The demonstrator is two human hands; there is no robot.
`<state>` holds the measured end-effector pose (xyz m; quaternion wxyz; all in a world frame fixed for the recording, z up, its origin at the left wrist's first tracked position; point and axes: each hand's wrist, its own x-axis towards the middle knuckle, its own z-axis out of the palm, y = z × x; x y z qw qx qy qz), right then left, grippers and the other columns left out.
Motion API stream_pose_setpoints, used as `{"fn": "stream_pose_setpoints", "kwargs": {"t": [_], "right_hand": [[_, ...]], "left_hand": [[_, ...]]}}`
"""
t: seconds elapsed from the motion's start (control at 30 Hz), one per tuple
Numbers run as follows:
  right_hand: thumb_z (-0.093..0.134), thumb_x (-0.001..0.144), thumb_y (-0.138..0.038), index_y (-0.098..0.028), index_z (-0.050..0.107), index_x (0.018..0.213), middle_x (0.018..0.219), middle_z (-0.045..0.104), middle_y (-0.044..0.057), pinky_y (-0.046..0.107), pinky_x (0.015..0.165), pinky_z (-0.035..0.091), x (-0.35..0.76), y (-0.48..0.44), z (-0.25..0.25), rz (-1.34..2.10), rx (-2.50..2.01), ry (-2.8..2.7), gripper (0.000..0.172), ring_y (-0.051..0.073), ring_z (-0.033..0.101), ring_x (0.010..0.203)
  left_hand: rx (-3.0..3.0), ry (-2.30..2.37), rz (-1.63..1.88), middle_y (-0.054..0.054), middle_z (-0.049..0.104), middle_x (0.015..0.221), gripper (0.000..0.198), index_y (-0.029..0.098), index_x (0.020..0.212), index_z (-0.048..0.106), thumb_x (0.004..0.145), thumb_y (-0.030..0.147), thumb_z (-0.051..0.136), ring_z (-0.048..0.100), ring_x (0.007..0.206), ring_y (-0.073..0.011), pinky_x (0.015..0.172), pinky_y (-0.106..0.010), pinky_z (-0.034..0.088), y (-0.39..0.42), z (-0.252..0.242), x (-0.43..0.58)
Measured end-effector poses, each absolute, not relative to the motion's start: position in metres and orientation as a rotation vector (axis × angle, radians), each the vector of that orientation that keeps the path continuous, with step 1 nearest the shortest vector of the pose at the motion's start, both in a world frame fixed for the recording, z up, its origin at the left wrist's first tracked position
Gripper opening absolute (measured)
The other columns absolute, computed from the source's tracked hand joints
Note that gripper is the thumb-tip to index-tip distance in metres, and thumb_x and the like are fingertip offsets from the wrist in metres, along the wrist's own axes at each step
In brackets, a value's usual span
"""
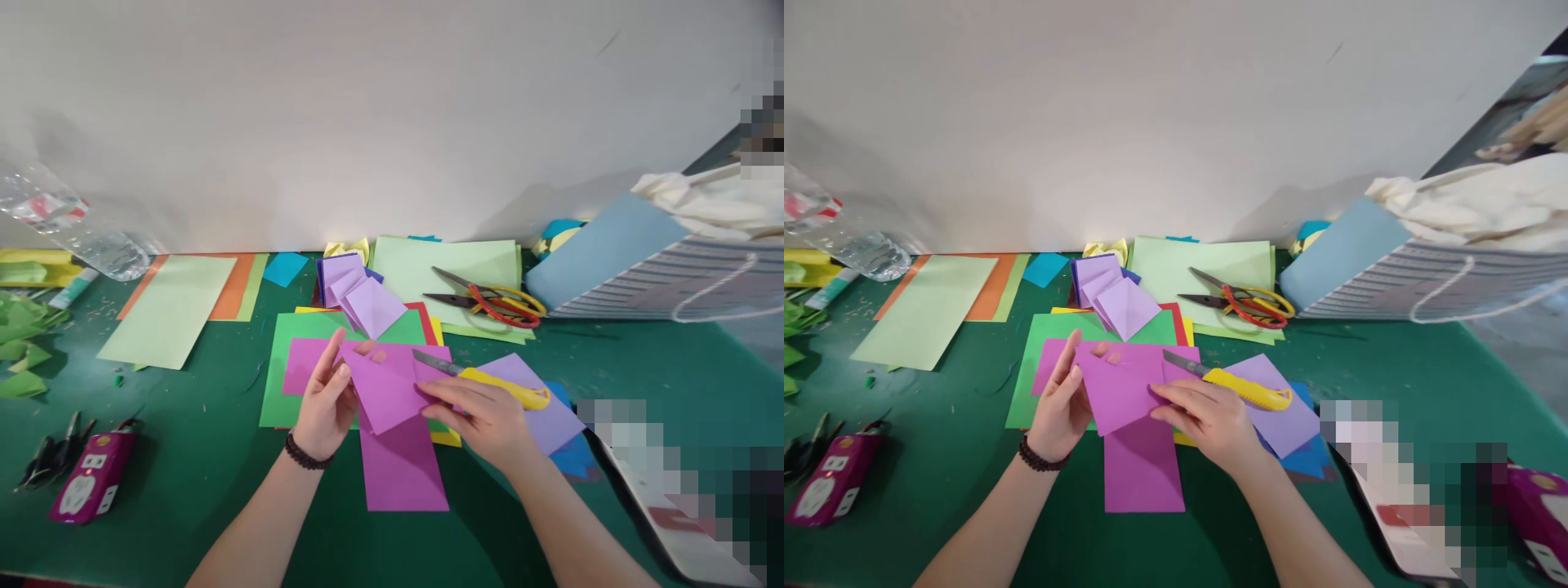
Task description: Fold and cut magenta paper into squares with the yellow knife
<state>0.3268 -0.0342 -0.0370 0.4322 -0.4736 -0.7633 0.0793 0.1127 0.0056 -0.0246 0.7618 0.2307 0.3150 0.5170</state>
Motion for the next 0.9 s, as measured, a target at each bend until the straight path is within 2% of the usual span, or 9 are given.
{"fn": "stream_pose_setpoints", "kwargs": {"t": [0.1, 0.17, 0.27, 0.37, 0.5, 0.6, 0.67, 0.77, 0.9], "right_hand": [[0.054, 0.092, -0.03, -0.027, 0.072, 0.095, 0.069, 0.073, -0.001, 0.024, 0.058, 0.058, 0.324, -0.035, -0.035, 0.296, -1.24, -1.843, 0.019, 0.014, 0.069, 0.058], [0.046, 0.095, -0.025, -0.025, 0.07, 0.102, 0.06, 0.069, -0.003, 0.022, 0.051, 0.056, 0.321, -0.037, -0.035, 0.347, -1.29, -1.791, 0.025, 0.012, 0.065, 0.048], [0.042, 0.096, -0.021, -0.022, 0.064, 0.115, 0.057, 0.067, -0.004, 0.02, 0.046, 0.053, 0.318, -0.038, -0.036, 0.375, -1.337, -1.741, 0.029, 0.011, 0.062, 0.044], [0.046, 0.094, -0.02, -0.024, 0.064, 0.11, 0.057, 0.067, -0.006, 0.019, 0.047, 0.052, 0.318, -0.038, -0.035, 0.338, -1.327, -1.767, 0.025, 0.01, 0.062, 0.044], [0.052, 0.09, -0.02, -0.026, 0.066, 0.104, 0.067, 0.071, -0.003, 0.022, 0.053, 0.052, 0.32, -0.039, -0.039, 0.248, -1.245, -1.87, 0.02, 0.012, 0.065, 0.053], [0.057, 0.086, -0.017, -0.027, 0.067, 0.1, 0.079, 0.074, -0.001, 0.023, 0.058, 0.052, 0.32, -0.04, -0.043, 0.211, -1.174, -1.946, 0.02, 0.013, 0.068, 0.062], [0.058, 0.084, -0.016, -0.027, 0.067, 0.1, 0.083, 0.074, -0.001, 0.024, 0.06, 0.053, 0.318, -0.04, -0.044, 0.212, -1.153, -1.969, 0.021, 0.013, 0.068, 0.065], [0.054, 0.085, -0.015, -0.025, 0.062, 0.111, 0.072, 0.07, -0.002, 0.023, 0.054, 0.05, 0.316, -0.04, -0.042, 0.227, -1.194, -1.919, 0.029, 0.012, 0.063, 0.055], [0.046, 0.093, -0.02, -0.018, 0.04, 0.141, 0.049, 0.051, -0.009, 0.023, 0.042, 0.043, 0.312, -0.039, -0.039, 0.38, -1.338, -1.709, 0.048, 0.011, 0.048, 0.039]], "left_hand": [[0.535, 0.654, 1.121, -0.002, 0.07, 0.112, 0.07, 0.033, 0.136, 0.052, 0.072, 0.031, 0.081, 0.066, 0.105, -0.0195, 0.089, -0.031, 0.051, 0.005, -0.028, 0.115], [0.549, 0.646, 1.126, 0.001, 0.07, 0.096, 0.072, 0.031, 0.136, 0.051, 0.071, 0.023, 0.082, 0.068, 0.097, -0.0166, 0.092, -0.032, 0.05, 0.004, -0.03, 0.116], [0.539, 0.652, 1.114, 0.006, 0.062, 0.072, 0.066, 0.026, 0.133, 0.055, 0.072, 0.017, 0.079, 0.068, 0.08, -0.0122, 0.092, -0.033, 0.051, 0.004, -0.03, 0.117], [0.498, 0.63, 1.092, 0.004, 0.063, 0.074, 0.055, 0.022, 0.128, 0.059, 0.076, 0.03, 0.078, 0.068, 0.081, -0.0142, 0.091, -0.036, 0.052, 0.004, -0.029, 0.117], [0.522, 0.68, 1.077, -0.002, 0.07, 0.091, 0.05, 0.019, 0.115, 0.064, 0.076, 0.047, 0.076, 0.069, 0.086, -0.0172, 0.087, -0.035, 0.054, 0.006, -0.029, 0.116], [0.535, 0.731, 1.007, -0.007, 0.071, 0.102, 0.036, 0.017, 0.105, 0.067, 0.077, 0.039, 0.077, 0.069, 0.096, -0.0218, 0.082, -0.031, 0.054, 0.007, -0.029, 0.113], [0.532, 0.729, 0.96, -0.007, 0.072, 0.104, 0.033, 0.018, 0.105, 0.067, 0.077, 0.032, 0.077, 0.068, 0.102, -0.0239, 0.082, -0.03, 0.053, 0.007, -0.027, 0.112], [0.54, 0.731, 0.899, -0.006, 0.072, 0.106, 0.035, 0.02, 0.107, 0.069, 0.074, 0.027, 0.077, 0.068, 0.098, -0.0212, 0.08, -0.028, 0.053, 0.006, -0.025, 0.11], [0.573, 0.777, 0.85, -0.003, 0.073, 0.082, 0.02, 0.016, 0.088, 0.074, 0.07, 0.024, 0.079, 0.067, 0.073, -0.0137, 0.069, -0.022, 0.052, 0.004, -0.025, 0.11]]}}
